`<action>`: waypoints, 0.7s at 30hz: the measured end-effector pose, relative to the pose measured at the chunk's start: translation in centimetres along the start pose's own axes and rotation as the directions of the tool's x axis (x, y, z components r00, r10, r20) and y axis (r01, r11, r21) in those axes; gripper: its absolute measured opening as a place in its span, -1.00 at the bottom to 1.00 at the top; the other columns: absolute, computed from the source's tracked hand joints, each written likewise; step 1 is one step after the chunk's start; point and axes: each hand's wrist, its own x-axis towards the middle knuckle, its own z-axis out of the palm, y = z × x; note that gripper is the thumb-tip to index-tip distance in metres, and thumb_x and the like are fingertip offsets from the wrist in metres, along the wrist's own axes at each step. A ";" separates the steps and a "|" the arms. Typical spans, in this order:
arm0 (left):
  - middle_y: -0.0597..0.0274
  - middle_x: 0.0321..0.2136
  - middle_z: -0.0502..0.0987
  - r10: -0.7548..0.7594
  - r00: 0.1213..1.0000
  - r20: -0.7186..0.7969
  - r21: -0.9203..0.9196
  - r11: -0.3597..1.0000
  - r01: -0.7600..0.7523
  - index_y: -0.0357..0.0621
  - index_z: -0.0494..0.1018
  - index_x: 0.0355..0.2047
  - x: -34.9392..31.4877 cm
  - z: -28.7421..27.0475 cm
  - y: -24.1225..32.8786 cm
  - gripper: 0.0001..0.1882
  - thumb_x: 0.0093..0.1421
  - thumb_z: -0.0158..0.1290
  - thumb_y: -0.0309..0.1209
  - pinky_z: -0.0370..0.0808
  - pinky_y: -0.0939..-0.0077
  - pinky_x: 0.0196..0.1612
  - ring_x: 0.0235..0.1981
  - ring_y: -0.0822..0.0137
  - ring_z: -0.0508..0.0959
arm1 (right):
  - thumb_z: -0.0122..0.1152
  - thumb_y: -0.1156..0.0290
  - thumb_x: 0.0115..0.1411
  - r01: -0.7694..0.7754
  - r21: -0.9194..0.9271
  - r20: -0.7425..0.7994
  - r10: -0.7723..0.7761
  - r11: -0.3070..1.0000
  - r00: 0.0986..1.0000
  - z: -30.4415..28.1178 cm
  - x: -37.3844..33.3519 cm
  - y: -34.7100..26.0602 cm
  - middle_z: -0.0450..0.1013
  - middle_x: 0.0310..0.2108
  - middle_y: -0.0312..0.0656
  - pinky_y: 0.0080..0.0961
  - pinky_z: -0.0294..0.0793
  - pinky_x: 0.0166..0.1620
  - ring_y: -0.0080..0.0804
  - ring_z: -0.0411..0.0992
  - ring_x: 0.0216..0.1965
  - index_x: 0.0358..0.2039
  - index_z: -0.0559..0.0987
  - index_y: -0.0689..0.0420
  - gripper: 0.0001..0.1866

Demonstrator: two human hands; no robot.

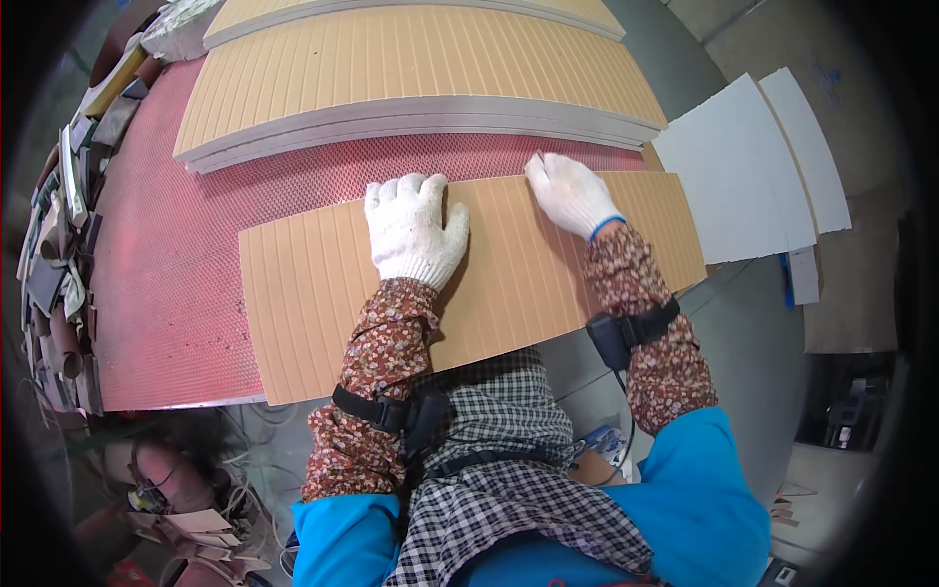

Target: Trimming the edges of wooden panels and stacking them in a manufacturing facility.

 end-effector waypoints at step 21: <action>0.15 -0.08 0.61 -0.011 1.000 0.009 -0.050 0.999 0.011 -0.08 0.62 -0.05 0.1 0.0 0.0 -0.62 0.18 0.21 -0.19 0.27 0.09 0.31 0.08 0.07 0.50 | -0.06 0.31 0.44 -0.013 -0.130 -0.072 0.003 0.991 0.997 0.4 -10.4 -2.9 0.57 -0.30 0.04 -0.02 0.61 -0.39 0.02 0.64 -0.38 -0.08 0.54 0.19 -0.74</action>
